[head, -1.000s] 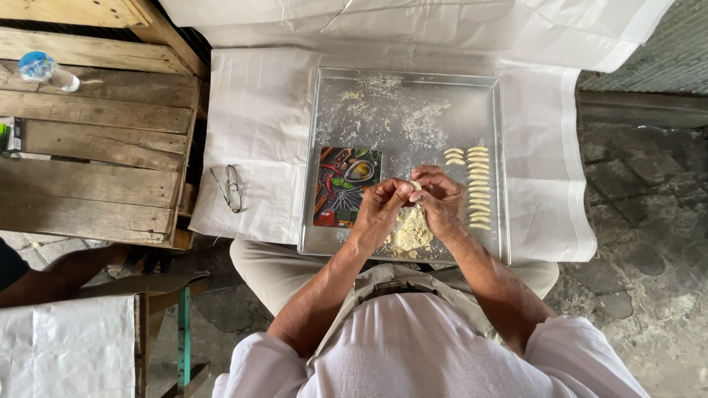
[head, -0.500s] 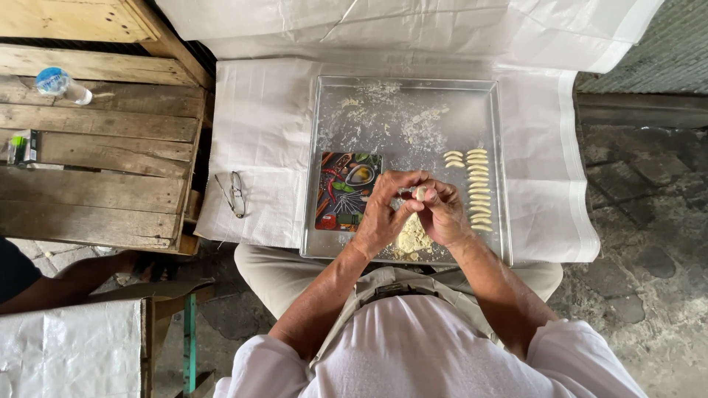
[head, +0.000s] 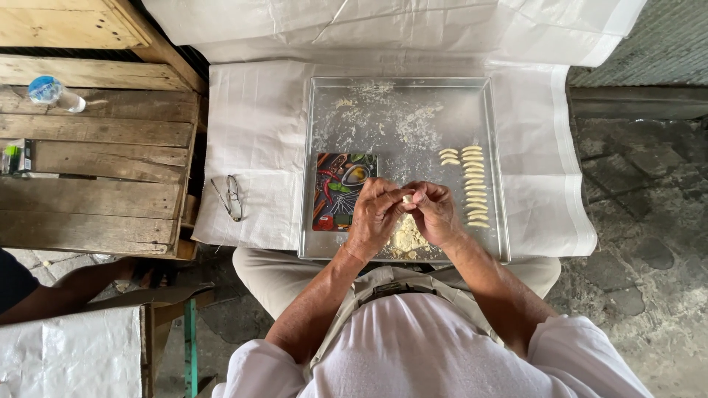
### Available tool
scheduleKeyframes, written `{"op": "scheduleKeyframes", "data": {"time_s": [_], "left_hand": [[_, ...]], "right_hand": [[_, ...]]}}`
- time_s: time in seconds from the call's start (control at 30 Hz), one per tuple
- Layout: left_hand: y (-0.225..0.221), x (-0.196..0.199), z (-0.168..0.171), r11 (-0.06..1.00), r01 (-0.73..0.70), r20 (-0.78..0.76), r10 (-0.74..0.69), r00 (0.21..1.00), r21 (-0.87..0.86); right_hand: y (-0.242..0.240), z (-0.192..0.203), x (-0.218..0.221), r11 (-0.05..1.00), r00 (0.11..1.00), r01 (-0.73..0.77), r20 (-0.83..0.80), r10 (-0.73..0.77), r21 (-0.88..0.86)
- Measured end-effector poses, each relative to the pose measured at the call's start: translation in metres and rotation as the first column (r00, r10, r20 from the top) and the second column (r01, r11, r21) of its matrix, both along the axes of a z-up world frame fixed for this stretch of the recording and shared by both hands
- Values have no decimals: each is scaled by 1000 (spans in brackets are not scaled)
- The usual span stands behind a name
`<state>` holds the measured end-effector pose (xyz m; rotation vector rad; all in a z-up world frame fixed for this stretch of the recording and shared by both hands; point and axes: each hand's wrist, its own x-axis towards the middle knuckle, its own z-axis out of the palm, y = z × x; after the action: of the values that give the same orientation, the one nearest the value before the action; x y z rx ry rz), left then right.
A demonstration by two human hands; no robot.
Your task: A person is portioning dough using a digital scale, then manually shaping each piece into a crescent and arranging them on a baking tray.
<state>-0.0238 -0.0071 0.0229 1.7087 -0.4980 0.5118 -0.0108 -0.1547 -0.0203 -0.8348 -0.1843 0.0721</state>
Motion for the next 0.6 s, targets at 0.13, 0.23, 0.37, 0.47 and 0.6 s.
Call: {"op": "scheduleKeyframes", "data": {"time_s": [0.13, 0.23, 0.37, 0.47, 0.6], "left_hand": [[3, 14, -17, 996, -89, 75, 87, 993, 21], [9, 22, -21, 980, -174, 182, 154, 971, 98], [3, 25, -23, 962, -232, 290, 183, 939, 142], [2, 20, -30, 999, -34, 117, 33, 993, 3], [3, 6, -8, 932, 180, -186, -247, 951, -316]], "right_hand": [[-7, 0, -2, 988, 997, 63, -41, -69, -142], [-7, 8, -3, 943, 988, 145, -6, -154, -298], [-8, 13, -2, 816, 967, 245, 70, -245, -523], [-18, 6, 3, 749, 948, 317, 171, -269, -581], [-28, -18, 13, 587, 875, 476, 423, -238, -655]]}}
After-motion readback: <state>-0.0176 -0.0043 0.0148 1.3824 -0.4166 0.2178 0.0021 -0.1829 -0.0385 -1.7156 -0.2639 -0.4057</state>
